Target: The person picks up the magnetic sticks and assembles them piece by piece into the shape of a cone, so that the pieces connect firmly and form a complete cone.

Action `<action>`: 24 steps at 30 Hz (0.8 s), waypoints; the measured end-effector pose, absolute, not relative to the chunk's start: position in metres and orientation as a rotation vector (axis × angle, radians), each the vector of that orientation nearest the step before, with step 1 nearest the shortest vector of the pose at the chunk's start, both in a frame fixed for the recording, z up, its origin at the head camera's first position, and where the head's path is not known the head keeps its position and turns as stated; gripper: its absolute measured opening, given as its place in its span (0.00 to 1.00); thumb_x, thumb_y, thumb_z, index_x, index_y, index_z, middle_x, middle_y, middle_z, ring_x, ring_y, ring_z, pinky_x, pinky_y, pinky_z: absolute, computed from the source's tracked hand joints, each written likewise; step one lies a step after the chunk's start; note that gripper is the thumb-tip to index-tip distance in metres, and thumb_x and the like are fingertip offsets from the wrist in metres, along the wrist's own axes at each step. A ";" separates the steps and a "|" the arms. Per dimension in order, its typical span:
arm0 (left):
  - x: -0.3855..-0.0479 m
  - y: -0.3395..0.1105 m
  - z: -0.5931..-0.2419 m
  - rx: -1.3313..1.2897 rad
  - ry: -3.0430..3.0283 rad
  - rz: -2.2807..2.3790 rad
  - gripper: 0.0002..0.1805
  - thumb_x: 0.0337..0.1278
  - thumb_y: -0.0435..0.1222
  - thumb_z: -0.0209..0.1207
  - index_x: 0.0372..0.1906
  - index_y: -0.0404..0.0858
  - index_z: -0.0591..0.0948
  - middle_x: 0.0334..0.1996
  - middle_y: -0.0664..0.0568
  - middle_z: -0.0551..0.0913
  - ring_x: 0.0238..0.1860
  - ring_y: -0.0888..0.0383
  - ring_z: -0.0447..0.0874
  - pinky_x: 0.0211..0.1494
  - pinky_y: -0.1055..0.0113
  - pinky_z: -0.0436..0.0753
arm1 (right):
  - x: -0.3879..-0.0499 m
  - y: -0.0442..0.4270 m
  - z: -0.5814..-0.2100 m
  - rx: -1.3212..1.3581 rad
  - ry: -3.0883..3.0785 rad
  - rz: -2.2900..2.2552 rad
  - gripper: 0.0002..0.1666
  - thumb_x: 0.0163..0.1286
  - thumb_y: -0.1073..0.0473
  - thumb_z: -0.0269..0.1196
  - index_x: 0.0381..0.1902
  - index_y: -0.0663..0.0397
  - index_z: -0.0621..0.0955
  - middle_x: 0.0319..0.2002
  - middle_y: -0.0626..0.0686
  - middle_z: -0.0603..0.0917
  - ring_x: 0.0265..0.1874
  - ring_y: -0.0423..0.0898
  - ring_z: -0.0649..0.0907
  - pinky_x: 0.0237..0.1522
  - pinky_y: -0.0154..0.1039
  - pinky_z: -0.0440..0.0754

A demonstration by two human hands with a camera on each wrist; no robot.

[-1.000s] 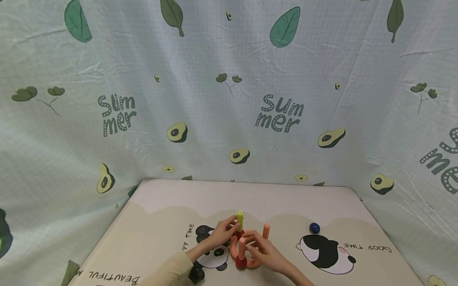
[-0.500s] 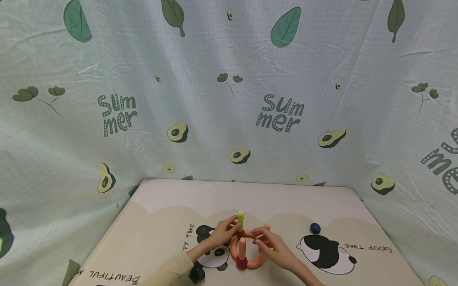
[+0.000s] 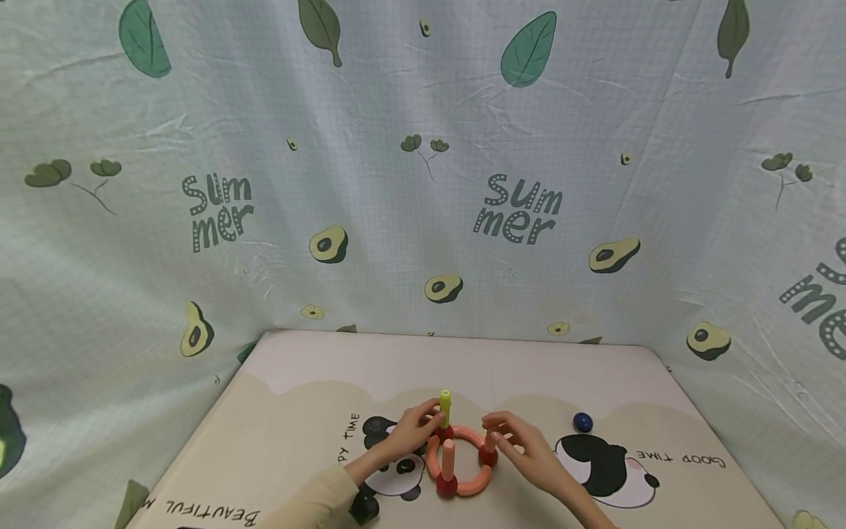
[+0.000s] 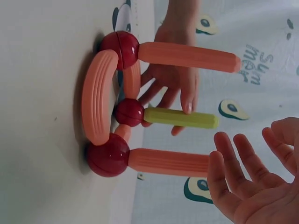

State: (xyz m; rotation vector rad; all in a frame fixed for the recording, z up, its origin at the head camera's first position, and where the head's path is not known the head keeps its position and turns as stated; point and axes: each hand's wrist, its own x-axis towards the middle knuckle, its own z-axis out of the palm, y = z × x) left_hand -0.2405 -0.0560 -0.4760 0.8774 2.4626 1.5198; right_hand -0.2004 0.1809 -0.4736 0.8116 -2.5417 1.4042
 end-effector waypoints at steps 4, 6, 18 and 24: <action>-0.244 -0.056 -0.480 0.870 2.468 1.518 0.17 0.65 0.36 0.43 0.56 0.34 0.69 0.41 0.35 0.79 0.42 0.41 0.80 0.39 0.58 0.80 | -0.195 0.185 -0.463 0.804 -2.480 1.385 0.12 0.67 0.61 0.51 0.48 0.52 0.74 0.40 0.54 0.81 0.36 0.47 0.81 0.34 0.32 0.78; -0.250 -0.057 -0.490 0.869 2.466 1.519 0.19 0.66 0.39 0.43 0.57 0.34 0.68 0.42 0.37 0.79 0.42 0.43 0.81 0.39 0.59 0.80 | -0.193 0.188 -0.459 0.784 -2.465 1.376 0.12 0.67 0.63 0.51 0.48 0.54 0.74 0.40 0.55 0.81 0.35 0.46 0.82 0.34 0.31 0.77; -0.264 -0.057 -0.512 0.876 2.464 1.520 0.21 0.65 0.43 0.43 0.58 0.35 0.67 0.41 0.39 0.80 0.42 0.46 0.81 0.38 0.62 0.81 | -0.206 0.217 -0.474 0.553 -2.448 1.245 0.13 0.64 0.63 0.54 0.47 0.51 0.75 0.37 0.51 0.82 0.32 0.31 0.79 0.33 0.30 0.77; -0.264 -0.057 -0.512 0.875 2.464 1.512 0.22 0.65 0.43 0.43 0.57 0.35 0.68 0.41 0.40 0.80 0.42 0.47 0.81 0.38 0.65 0.80 | -0.210 0.233 -0.479 0.483 -2.428 1.052 0.14 0.60 0.67 0.58 0.45 0.55 0.76 0.38 0.48 0.82 0.34 0.31 0.77 0.30 0.30 0.76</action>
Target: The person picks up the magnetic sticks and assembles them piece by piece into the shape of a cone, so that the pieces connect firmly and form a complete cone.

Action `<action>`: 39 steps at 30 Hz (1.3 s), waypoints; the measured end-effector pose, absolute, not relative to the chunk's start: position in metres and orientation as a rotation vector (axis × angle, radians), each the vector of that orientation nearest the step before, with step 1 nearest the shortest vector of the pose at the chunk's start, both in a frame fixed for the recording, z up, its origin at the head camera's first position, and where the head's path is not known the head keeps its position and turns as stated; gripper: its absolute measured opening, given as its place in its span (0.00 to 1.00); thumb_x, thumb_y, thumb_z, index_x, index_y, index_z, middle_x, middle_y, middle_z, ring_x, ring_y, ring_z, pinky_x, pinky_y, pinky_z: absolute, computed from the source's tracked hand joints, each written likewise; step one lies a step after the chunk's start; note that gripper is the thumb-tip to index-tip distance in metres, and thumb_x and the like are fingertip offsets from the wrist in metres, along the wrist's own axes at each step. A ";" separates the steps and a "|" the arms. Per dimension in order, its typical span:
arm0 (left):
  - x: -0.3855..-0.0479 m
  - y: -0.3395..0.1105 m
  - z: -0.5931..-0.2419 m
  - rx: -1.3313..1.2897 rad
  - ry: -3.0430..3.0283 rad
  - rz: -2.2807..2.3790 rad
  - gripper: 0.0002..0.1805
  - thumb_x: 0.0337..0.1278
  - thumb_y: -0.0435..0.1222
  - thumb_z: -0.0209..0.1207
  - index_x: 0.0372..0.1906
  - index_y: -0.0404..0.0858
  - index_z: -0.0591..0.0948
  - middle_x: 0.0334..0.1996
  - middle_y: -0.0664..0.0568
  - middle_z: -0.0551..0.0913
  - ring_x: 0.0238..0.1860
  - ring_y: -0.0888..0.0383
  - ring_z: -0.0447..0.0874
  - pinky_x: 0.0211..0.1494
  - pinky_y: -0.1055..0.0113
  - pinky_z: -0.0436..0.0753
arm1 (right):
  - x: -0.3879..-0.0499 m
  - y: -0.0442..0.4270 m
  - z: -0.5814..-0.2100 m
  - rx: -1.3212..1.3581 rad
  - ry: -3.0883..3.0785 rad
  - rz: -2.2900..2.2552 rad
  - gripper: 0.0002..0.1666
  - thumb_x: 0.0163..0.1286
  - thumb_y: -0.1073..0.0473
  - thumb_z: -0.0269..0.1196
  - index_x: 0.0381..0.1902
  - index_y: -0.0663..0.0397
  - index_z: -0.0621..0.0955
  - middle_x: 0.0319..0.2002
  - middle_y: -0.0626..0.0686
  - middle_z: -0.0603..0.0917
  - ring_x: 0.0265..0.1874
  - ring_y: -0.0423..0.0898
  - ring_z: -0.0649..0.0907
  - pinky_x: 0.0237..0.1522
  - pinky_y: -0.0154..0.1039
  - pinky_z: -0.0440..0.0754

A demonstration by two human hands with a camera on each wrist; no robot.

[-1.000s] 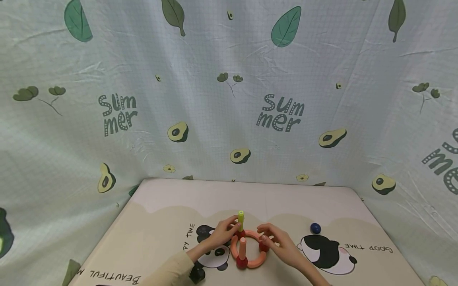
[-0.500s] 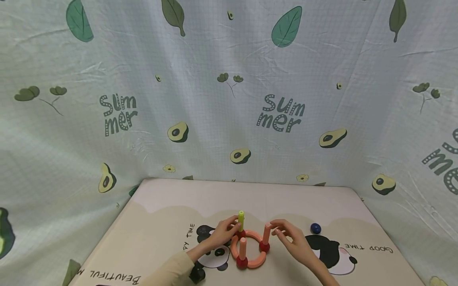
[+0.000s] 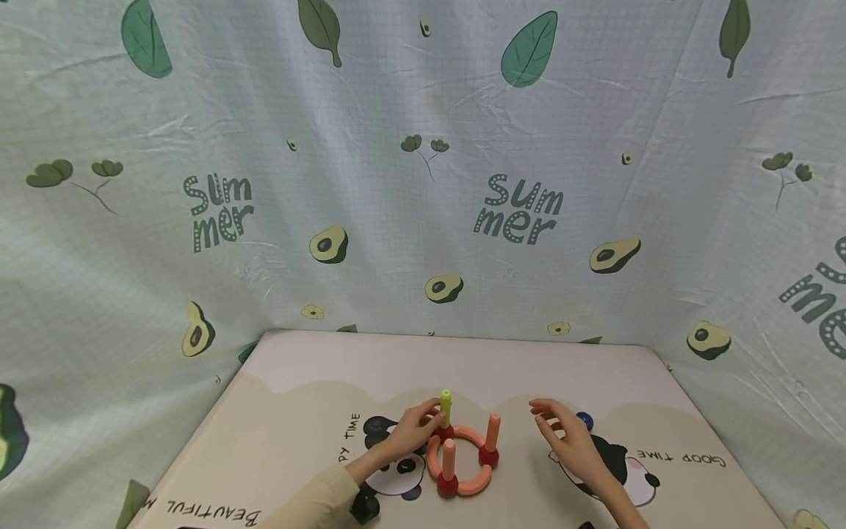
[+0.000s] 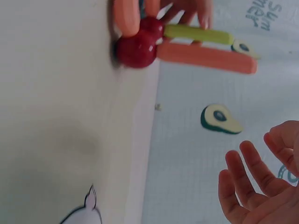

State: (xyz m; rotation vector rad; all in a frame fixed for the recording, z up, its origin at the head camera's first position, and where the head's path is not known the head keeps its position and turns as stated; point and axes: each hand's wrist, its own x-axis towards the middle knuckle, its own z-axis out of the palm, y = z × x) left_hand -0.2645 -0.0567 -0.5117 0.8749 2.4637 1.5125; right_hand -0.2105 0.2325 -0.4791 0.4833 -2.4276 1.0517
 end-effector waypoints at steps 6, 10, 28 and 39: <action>-0.264 -0.056 -0.512 0.891 2.460 1.520 0.21 0.66 0.44 0.42 0.57 0.35 0.68 0.41 0.39 0.80 0.42 0.46 0.81 0.37 0.66 0.80 | -0.219 0.254 -0.490 0.496 -2.368 0.890 0.15 0.58 0.69 0.59 0.45 0.58 0.76 0.38 0.50 0.81 0.33 0.34 0.77 0.28 0.31 0.76; -0.265 -0.056 -0.512 0.886 2.467 1.513 0.21 0.65 0.44 0.42 0.56 0.35 0.68 0.41 0.40 0.80 0.42 0.46 0.81 0.37 0.66 0.80 | -0.223 0.266 -0.497 0.477 -2.346 0.838 0.16 0.57 0.70 0.59 0.45 0.59 0.76 0.38 0.54 0.80 0.34 0.40 0.77 0.28 0.34 0.75; -0.264 -0.055 -0.512 0.851 2.465 1.507 0.21 0.65 0.44 0.42 0.56 0.36 0.69 0.41 0.42 0.80 0.41 0.48 0.81 0.38 0.66 0.80 | -0.234 0.293 -0.511 0.308 -2.517 0.400 0.18 0.53 0.64 0.63 0.44 0.57 0.77 0.41 0.61 0.75 0.38 0.61 0.74 0.27 0.54 0.69; -0.265 -0.056 -0.512 0.842 2.469 1.505 0.21 0.65 0.44 0.42 0.56 0.36 0.69 0.42 0.42 0.80 0.41 0.48 0.82 0.38 0.65 0.80 | -0.238 0.305 -0.518 0.239 -2.686 0.164 0.22 0.56 0.57 0.62 0.50 0.53 0.75 0.50 0.63 0.71 0.46 0.63 0.71 0.33 0.61 0.68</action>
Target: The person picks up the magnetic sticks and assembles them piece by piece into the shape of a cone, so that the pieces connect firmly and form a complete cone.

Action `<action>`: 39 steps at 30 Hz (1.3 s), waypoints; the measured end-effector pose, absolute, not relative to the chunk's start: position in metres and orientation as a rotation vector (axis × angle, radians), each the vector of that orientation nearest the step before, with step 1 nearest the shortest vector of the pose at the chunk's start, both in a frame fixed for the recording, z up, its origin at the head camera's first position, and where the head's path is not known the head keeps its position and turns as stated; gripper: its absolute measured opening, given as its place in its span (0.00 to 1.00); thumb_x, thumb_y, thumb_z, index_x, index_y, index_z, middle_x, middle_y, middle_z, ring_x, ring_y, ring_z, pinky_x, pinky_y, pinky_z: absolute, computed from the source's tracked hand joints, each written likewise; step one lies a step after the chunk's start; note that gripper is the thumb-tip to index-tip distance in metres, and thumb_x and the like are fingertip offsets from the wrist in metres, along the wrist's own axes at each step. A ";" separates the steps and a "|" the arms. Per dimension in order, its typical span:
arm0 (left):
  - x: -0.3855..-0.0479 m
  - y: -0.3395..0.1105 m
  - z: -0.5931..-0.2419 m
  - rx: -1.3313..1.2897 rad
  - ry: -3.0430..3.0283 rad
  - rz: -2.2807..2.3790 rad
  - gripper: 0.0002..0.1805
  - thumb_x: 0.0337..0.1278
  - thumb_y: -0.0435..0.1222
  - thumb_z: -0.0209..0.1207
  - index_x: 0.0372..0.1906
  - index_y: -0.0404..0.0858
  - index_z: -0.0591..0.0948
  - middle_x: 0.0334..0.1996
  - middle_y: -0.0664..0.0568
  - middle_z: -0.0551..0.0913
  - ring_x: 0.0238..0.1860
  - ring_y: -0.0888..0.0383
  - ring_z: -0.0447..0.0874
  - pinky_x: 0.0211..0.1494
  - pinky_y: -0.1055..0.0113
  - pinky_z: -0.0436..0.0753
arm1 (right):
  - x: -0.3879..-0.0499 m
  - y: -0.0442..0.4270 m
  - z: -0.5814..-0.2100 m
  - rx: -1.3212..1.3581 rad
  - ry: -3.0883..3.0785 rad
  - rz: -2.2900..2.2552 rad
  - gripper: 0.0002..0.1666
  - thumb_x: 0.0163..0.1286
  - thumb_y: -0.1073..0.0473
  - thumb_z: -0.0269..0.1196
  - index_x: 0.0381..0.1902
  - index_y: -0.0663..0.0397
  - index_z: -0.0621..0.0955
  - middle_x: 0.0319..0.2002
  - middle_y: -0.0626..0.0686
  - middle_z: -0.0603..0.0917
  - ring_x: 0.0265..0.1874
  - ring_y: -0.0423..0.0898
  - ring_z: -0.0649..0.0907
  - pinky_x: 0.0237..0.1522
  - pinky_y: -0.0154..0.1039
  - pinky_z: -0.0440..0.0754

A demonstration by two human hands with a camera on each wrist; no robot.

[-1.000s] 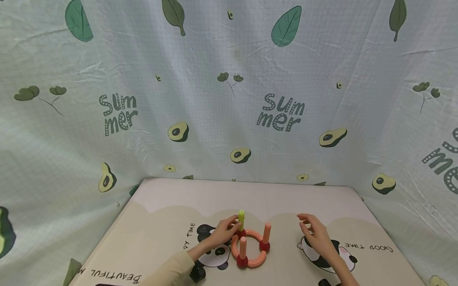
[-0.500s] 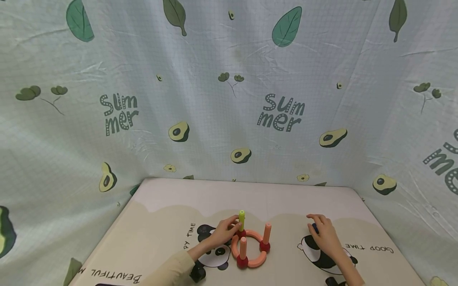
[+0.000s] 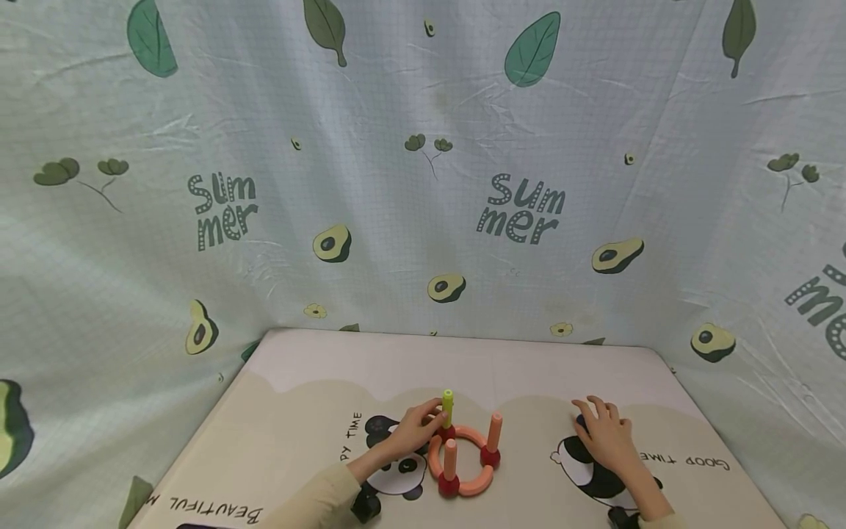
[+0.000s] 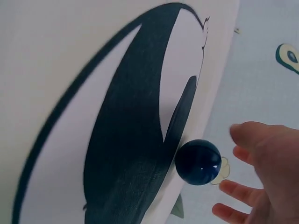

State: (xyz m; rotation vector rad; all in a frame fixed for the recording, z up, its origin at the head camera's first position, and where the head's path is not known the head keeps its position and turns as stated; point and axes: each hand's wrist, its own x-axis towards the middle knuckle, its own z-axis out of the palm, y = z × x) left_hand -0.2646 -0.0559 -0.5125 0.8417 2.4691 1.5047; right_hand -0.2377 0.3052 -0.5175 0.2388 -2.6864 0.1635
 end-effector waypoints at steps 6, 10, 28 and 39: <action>-0.264 -0.056 -0.513 0.848 2.470 1.500 0.21 0.65 0.45 0.42 0.56 0.36 0.69 0.42 0.41 0.80 0.41 0.48 0.81 0.37 0.66 0.80 | -0.239 0.311 -0.522 0.227 -2.746 0.096 0.24 0.56 0.55 0.62 0.51 0.51 0.74 0.51 0.63 0.71 0.46 0.63 0.70 0.35 0.62 0.67; -0.265 -0.056 -0.512 0.853 2.467 1.505 0.21 0.65 0.44 0.42 0.55 0.36 0.69 0.41 0.41 0.80 0.40 0.48 0.82 0.37 0.66 0.80 | -0.238 0.313 -0.525 0.214 -2.779 0.071 0.24 0.56 0.54 0.61 0.52 0.50 0.73 0.49 0.63 0.72 0.45 0.63 0.71 0.35 0.62 0.66; -0.265 -0.056 -0.513 0.872 2.488 1.489 0.21 0.65 0.44 0.43 0.56 0.36 0.69 0.41 0.41 0.80 0.42 0.47 0.82 0.37 0.67 0.79 | -0.238 0.310 -0.526 0.223 -2.871 -0.005 0.26 0.53 0.56 0.63 0.51 0.51 0.72 0.40 0.60 0.72 0.41 0.62 0.71 0.33 0.60 0.68; -0.248 -0.055 -0.486 0.901 2.457 1.520 0.15 0.65 0.35 0.42 0.53 0.35 0.70 0.40 0.36 0.79 0.41 0.39 0.80 0.37 0.58 0.80 | -0.241 0.310 -0.528 0.234 -2.842 0.013 0.21 0.56 0.57 0.61 0.49 0.51 0.74 0.38 0.59 0.72 0.39 0.61 0.72 0.30 0.58 0.69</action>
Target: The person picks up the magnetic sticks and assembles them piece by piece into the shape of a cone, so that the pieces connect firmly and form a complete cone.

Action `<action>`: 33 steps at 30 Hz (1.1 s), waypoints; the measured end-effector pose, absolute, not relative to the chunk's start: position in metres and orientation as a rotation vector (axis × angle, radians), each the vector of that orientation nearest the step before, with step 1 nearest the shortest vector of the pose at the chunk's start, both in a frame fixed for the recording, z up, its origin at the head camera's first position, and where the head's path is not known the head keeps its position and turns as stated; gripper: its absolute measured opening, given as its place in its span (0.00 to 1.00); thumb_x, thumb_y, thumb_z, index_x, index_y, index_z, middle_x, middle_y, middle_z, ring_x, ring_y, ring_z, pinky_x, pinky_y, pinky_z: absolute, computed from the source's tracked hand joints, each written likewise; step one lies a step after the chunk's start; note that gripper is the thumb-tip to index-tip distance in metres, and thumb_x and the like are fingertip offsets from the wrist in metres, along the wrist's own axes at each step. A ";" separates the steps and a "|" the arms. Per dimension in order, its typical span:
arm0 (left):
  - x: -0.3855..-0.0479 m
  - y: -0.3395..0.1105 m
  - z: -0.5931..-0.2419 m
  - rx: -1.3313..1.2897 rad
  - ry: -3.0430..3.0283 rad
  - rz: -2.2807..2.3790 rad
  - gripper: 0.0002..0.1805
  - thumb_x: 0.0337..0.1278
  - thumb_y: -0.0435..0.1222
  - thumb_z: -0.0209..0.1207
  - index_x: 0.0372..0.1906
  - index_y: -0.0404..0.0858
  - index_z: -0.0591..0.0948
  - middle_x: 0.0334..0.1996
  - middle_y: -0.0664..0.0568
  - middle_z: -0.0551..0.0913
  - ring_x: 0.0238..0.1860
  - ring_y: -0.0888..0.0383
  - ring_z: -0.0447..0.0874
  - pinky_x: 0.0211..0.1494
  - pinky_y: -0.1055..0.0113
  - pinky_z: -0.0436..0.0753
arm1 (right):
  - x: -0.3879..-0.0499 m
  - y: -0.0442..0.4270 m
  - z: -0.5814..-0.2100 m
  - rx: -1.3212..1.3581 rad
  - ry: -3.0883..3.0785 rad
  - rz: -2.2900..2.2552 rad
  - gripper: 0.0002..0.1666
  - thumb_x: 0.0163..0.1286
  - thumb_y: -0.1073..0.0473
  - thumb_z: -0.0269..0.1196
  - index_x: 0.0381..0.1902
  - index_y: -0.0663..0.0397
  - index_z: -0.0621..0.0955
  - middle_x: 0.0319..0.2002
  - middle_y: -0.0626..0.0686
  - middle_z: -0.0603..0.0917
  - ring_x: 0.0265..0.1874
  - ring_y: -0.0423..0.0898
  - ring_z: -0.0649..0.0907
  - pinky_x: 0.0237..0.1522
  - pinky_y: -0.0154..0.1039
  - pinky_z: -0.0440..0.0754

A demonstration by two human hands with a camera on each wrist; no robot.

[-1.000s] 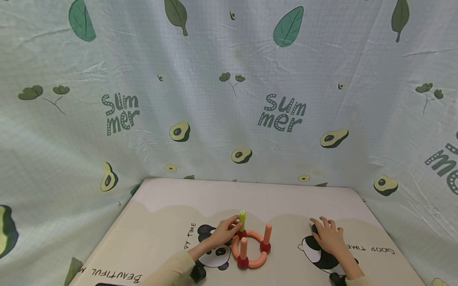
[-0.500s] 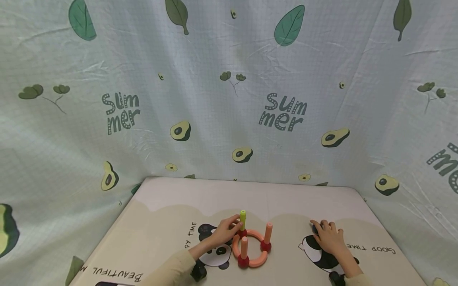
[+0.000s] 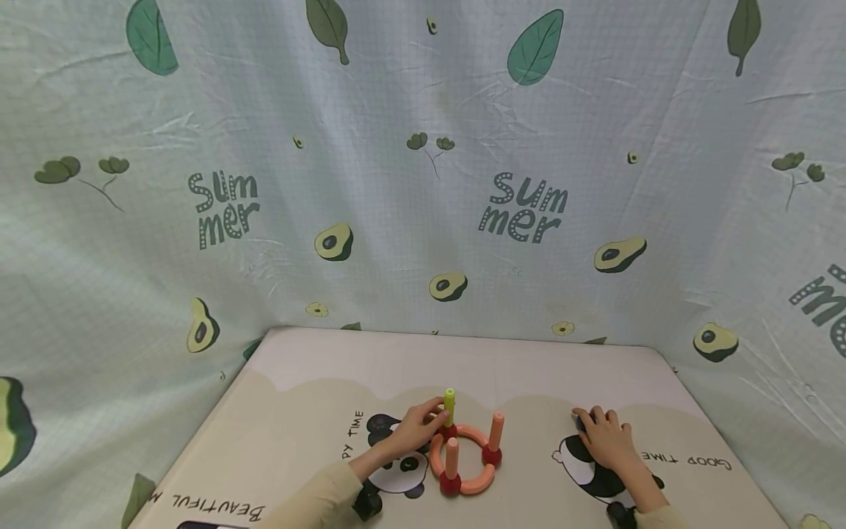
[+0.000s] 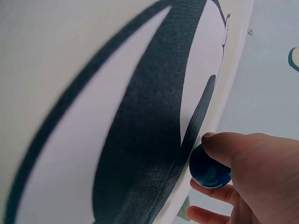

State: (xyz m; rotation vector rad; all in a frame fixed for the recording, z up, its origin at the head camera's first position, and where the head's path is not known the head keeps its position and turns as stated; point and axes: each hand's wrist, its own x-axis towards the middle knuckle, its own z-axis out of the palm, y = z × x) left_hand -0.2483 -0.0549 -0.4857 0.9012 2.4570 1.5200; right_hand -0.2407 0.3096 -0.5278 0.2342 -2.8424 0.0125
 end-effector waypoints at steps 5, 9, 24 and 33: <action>-0.256 -0.054 -0.500 0.890 2.494 1.486 0.17 0.66 0.38 0.42 0.55 0.35 0.69 0.41 0.39 0.80 0.41 0.43 0.81 0.37 0.62 0.80 | -0.242 0.310 -0.527 0.223 -2.857 0.015 0.20 0.57 0.57 0.60 0.49 0.50 0.73 0.38 0.58 0.72 0.38 0.59 0.71 0.30 0.56 0.68; -0.263 -0.056 -0.511 0.892 2.492 1.482 0.19 0.66 0.42 0.42 0.55 0.35 0.69 0.41 0.41 0.80 0.41 0.47 0.82 0.37 0.67 0.80 | -0.242 0.310 -0.527 0.226 -2.872 0.006 0.21 0.57 0.57 0.60 0.49 0.49 0.73 0.38 0.58 0.72 0.38 0.59 0.71 0.29 0.55 0.69; -0.265 -0.056 -0.513 0.876 2.487 1.484 0.21 0.65 0.45 0.42 0.55 0.36 0.70 0.42 0.41 0.80 0.42 0.47 0.82 0.37 0.66 0.80 | -0.245 0.307 -0.525 0.324 -2.694 0.123 0.22 0.50 0.57 0.66 0.42 0.57 0.72 0.36 0.57 0.77 0.36 0.56 0.74 0.29 0.54 0.72; -0.264 -0.055 -0.511 0.874 2.478 1.494 0.20 0.66 0.44 0.42 0.55 0.36 0.70 0.42 0.41 0.80 0.41 0.47 0.82 0.37 0.67 0.80 | -0.247 0.301 -0.520 0.395 -2.638 0.239 0.22 0.50 0.59 0.66 0.44 0.56 0.74 0.34 0.56 0.75 0.32 0.52 0.73 0.27 0.47 0.71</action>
